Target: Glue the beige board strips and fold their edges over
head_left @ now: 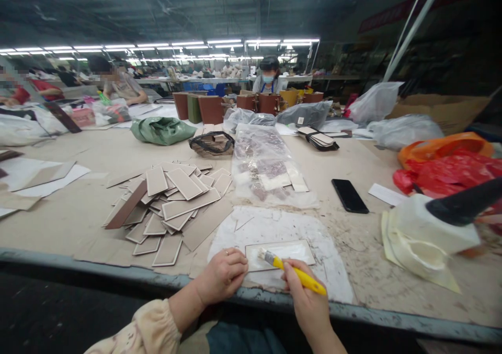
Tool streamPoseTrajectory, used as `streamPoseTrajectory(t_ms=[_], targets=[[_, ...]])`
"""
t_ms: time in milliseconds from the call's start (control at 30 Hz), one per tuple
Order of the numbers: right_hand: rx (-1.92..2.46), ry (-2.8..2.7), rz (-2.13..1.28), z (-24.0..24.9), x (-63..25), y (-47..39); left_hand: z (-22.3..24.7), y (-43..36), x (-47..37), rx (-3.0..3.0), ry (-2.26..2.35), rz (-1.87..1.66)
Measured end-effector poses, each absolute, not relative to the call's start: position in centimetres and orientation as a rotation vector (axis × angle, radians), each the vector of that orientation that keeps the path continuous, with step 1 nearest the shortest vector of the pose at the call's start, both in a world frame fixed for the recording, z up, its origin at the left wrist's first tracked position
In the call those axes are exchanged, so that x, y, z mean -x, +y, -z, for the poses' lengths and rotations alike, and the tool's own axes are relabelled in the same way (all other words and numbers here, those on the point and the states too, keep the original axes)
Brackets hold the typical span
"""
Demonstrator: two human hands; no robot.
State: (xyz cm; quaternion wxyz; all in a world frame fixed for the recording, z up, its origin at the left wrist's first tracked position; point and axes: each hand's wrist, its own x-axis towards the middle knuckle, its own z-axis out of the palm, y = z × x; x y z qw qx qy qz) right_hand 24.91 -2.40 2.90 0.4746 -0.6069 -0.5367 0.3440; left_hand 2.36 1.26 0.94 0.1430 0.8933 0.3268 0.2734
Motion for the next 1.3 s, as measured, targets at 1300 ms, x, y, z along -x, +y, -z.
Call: streamPoseTrajectory(t_ms=[1300], targets=[[1.414, -1.751, 0.178, -2.4, -32.6, -2.0, -1.3, 1.3, -2.7, -2.58, 0.935, -0.791]])
